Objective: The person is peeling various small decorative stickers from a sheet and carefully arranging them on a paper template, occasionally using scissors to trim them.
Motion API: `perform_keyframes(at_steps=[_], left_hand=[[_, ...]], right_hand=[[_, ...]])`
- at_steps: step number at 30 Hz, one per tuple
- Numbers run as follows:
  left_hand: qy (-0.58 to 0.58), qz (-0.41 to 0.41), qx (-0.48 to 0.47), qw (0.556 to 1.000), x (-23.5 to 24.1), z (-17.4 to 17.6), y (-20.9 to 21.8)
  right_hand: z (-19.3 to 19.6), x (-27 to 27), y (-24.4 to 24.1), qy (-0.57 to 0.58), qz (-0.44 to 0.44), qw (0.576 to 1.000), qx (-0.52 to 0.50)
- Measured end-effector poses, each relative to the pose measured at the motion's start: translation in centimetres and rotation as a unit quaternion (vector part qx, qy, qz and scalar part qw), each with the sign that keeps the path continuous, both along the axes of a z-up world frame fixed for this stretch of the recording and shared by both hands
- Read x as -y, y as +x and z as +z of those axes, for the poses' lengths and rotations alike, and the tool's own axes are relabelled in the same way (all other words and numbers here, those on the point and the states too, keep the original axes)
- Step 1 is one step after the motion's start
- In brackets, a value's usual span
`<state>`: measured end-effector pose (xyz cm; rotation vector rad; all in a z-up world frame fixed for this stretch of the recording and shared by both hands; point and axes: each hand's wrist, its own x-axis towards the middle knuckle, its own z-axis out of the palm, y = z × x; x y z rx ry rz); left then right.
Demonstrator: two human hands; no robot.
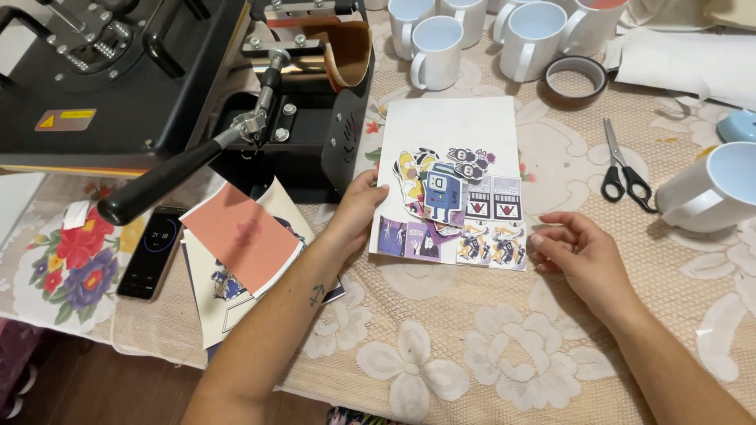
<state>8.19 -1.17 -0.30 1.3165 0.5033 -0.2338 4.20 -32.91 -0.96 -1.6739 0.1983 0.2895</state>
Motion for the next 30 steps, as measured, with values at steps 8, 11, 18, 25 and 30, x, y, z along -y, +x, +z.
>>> perform_keyframes(at_steps=[8, 11, 18, 25, 30], left_hand=[[-0.028, -0.033, 0.054, 0.998, -0.5, 0.1, -1.9], [-0.035, -0.065, 0.097, 0.993, -0.8, -0.2, -3.2], [-0.095, -0.034, -0.023, 0.995, -1.8, -1.0, -4.9], [-0.155, -0.033, -0.038, 0.987, -1.9, -2.5, -5.4], [-0.155, -0.067, -0.033, 0.985, -0.1, -1.6, -6.2]], right_hand=[[1.1, -2.2, -1.2, -0.147, 0.034, 0.975, 0.163], [1.0, -2.6, -0.8, -0.157, 0.062, 0.960, 0.222], [7.7, -3.1, 0.7, -0.200, 0.044, 0.979, -0.009], [7.4, -2.7, -0.4, 0.032, -0.026, 0.978, -0.206], [2.5, 1.9, -1.3, 0.062, 0.005, 0.988, -0.140]])
